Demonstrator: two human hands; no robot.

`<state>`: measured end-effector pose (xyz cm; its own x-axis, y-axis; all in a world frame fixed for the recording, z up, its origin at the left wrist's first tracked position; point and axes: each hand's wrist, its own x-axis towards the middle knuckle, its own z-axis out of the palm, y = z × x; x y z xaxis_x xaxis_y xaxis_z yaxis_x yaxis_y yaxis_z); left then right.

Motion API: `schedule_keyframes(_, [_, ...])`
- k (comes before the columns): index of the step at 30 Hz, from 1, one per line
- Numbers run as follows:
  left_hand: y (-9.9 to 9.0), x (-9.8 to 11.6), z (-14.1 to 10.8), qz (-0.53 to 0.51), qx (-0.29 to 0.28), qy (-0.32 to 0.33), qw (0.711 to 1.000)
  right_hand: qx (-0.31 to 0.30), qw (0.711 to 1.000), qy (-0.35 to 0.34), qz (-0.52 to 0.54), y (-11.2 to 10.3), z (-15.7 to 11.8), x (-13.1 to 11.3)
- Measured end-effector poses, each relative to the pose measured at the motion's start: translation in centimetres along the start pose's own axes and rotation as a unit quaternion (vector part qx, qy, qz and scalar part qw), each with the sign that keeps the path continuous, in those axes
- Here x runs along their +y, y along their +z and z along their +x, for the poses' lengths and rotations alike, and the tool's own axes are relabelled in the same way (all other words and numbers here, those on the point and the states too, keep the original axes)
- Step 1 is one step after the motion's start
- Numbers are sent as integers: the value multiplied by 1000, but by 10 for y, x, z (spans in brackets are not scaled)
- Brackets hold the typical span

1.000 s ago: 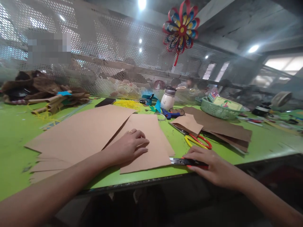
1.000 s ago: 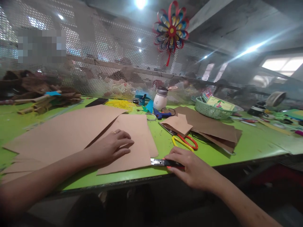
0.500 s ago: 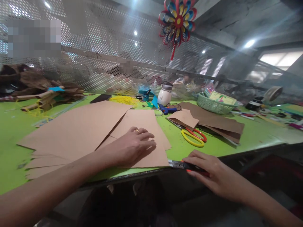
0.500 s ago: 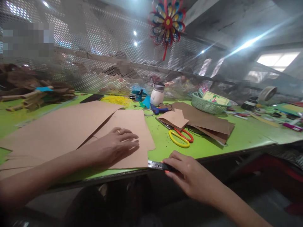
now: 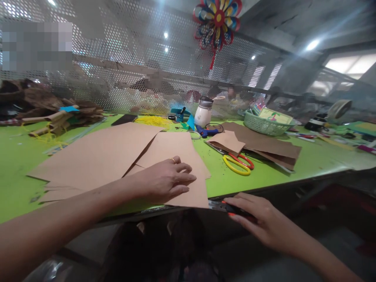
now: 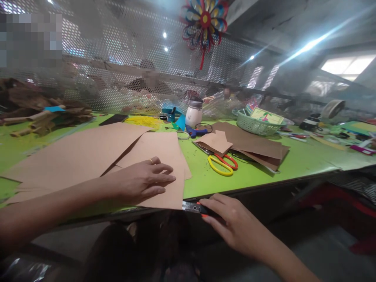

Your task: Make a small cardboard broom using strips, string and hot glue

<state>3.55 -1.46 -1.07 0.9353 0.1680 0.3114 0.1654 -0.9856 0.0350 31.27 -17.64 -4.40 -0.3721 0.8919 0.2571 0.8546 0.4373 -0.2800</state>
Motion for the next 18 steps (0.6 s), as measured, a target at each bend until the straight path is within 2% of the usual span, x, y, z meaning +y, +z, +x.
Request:
schedule_keyframes(3, [2, -2, 0, -12, -25, 16, 999, 8, 1000, -10, -5, 3, 3, -3])
schedule_keyframes(8, [7, -3, -2, -2, -20, 3, 1000, 1, 1000, -13, 3, 5, 2, -7])
schedule_keyframes(18, [8, -3, -2, 8, -23, 2, 1000, 19, 999, 6, -25, 2, -21, -7])
